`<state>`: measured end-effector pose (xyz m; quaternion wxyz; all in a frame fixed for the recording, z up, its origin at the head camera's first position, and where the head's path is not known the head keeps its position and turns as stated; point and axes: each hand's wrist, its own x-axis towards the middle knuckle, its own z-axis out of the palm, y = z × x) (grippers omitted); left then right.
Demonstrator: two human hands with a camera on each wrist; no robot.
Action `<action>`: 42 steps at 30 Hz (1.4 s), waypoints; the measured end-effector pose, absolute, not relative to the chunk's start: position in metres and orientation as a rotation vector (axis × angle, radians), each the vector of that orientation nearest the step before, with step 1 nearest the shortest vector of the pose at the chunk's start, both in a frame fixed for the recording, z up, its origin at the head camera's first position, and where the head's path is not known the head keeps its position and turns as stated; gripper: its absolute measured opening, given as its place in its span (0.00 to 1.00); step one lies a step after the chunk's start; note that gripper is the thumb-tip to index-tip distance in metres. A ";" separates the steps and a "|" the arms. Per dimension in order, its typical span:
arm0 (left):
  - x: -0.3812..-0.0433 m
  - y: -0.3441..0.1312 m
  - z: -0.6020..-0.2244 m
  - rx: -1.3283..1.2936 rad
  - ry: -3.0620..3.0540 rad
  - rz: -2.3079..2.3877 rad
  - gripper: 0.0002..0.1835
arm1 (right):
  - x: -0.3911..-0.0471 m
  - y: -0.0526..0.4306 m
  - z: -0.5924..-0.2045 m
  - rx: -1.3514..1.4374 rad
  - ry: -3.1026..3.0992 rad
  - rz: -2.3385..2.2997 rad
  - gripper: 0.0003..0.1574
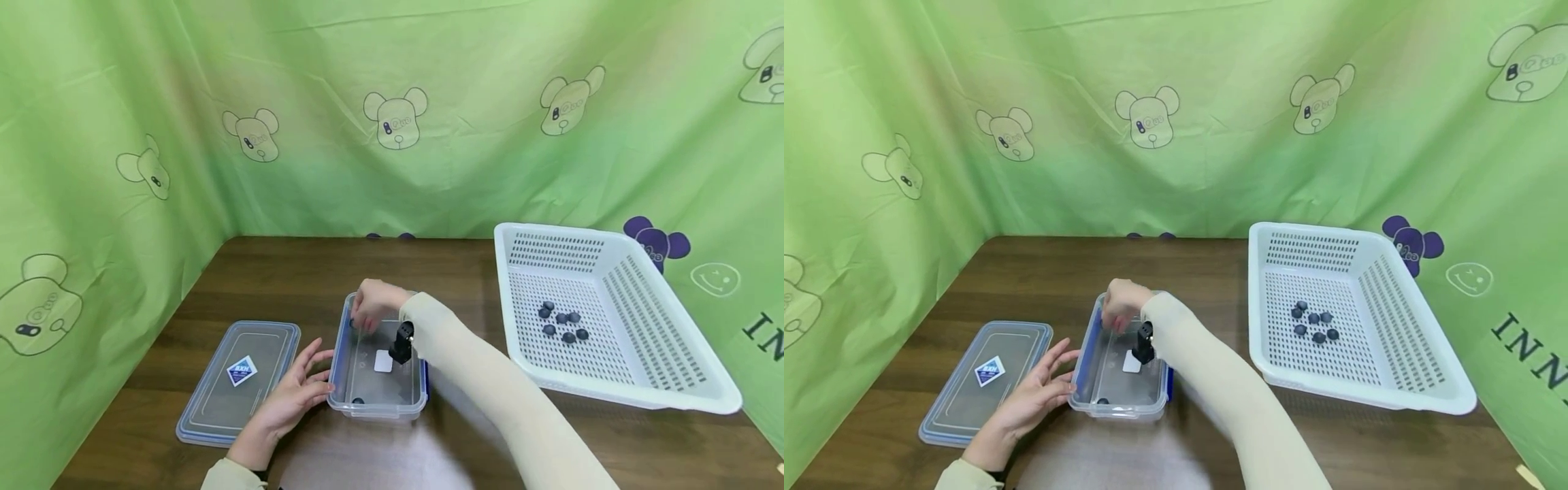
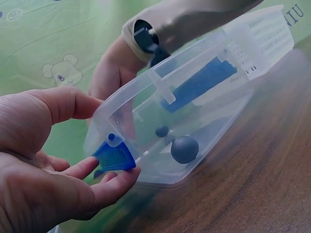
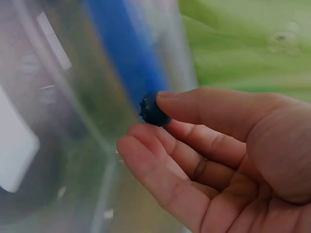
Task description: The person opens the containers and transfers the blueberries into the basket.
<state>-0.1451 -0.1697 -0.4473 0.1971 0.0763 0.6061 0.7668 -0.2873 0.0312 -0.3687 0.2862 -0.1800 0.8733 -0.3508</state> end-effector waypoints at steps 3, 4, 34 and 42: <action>-0.146 -0.170 -0.447 0.224 1.701 2.149 0.52 | -0.293 0.043 -0.356 -0.511 2.302 -0.990 0.04; -0.146 -0.170 -0.447 0.226 1.704 2.149 0.52 | -0.295 0.047 -0.351 -0.513 2.297 -1.003 0.04; -0.146 -0.171 -0.450 0.191 1.683 2.141 0.50 | -0.293 0.257 -0.284 -0.306 2.296 -1.361 0.20; -0.144 -0.169 -0.450 0.188 1.678 2.146 0.48 | -0.280 0.338 -0.298 -0.164 2.252 -1.505 0.11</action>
